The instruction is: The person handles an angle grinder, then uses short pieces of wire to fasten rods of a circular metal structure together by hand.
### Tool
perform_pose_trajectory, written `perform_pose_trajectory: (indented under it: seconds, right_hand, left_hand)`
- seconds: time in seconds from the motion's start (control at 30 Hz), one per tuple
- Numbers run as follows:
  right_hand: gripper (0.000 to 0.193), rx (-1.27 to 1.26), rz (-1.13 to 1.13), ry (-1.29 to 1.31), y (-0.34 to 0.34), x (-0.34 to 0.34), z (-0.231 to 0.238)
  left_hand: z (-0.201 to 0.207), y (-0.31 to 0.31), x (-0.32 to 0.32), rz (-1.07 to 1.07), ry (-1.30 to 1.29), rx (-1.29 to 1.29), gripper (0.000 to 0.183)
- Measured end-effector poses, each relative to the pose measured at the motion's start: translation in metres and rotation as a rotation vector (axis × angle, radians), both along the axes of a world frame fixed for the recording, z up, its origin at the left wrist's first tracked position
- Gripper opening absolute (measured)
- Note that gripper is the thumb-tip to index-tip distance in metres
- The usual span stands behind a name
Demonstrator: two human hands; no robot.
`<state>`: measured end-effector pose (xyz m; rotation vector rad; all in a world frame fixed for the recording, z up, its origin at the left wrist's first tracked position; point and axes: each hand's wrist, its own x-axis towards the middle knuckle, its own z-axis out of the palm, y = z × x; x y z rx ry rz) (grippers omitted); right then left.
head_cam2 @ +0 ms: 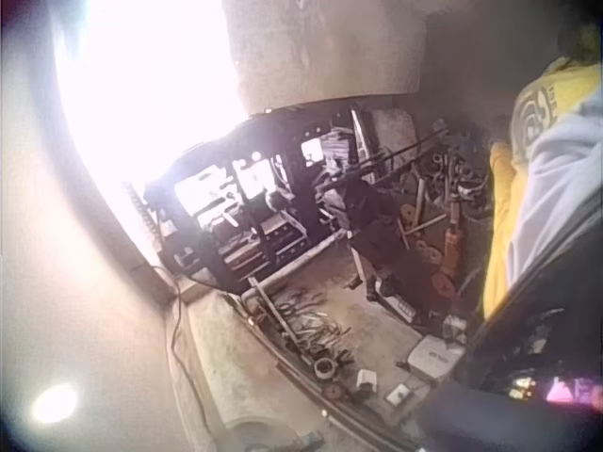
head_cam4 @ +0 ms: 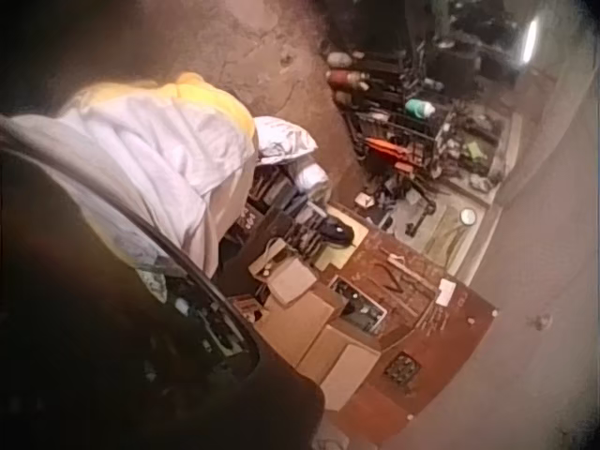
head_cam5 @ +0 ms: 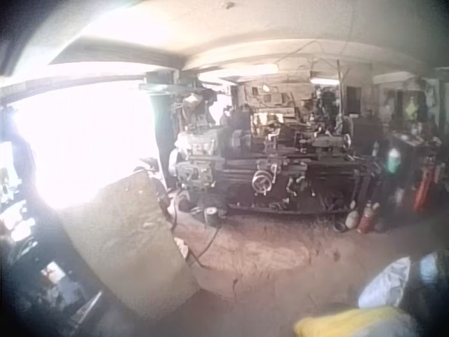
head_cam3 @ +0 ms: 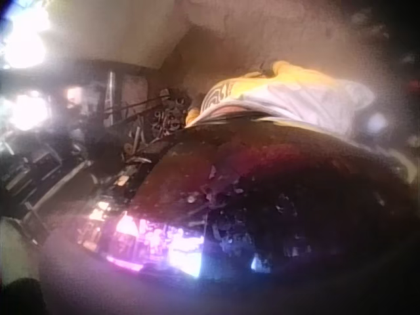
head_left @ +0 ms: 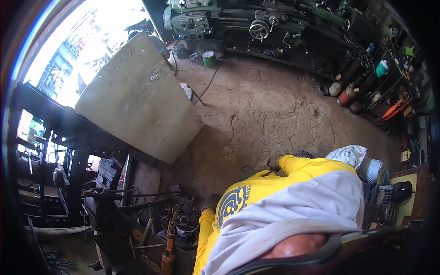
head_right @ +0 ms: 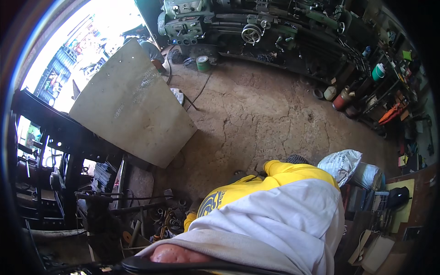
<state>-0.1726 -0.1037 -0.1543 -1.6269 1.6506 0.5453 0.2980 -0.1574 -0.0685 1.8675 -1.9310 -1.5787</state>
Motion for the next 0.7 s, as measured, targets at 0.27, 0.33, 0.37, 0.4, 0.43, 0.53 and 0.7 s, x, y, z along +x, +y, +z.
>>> perform_pose_trajectory:
  seconds: [0.27, 0.33, 0.37, 0.4, 0.43, 0.53, 0.7]
  right_hand:
    - [0.052, -0.023, -0.006, -0.015, -0.115, -0.015, 0.021]
    - [0.053, 0.061, -0.149, -0.101, -0.169, -0.010, 0.029]
    - [0.052, 0.033, -0.138, -0.123, -0.191, -0.003, 0.043]
    - [0.051, 0.006, -0.130, -0.141, -0.209, 0.002, 0.059]
    - [0.052, 0.014, -0.134, -0.152, -0.225, 0.003, 0.067]
    - [0.059, 0.097, -0.144, -0.187, -0.267, 0.001, 0.076]
    - [0.055, 0.066, 0.142, -0.169, -0.283, -0.008, 0.044]
  left_hand:
    - [0.016, -0.038, -0.018, 0.148, 0.044, 0.107, 0.036]
    - [0.025, -0.047, -0.021, 0.188, 0.035, 0.123, 0.036]
    - [0.029, -0.050, -0.021, 0.214, 0.032, 0.131, 0.036]
    - [0.034, -0.054, -0.024, 0.234, 0.030, 0.139, 0.036]
    - [0.038, -0.059, -0.029, 0.241, 0.036, 0.140, 0.036]
    - [0.045, -0.071, -0.043, 0.277, 0.052, 0.148, 0.037]
    - [0.059, -0.083, -0.056, 0.366, 0.067, 0.150, 0.037]
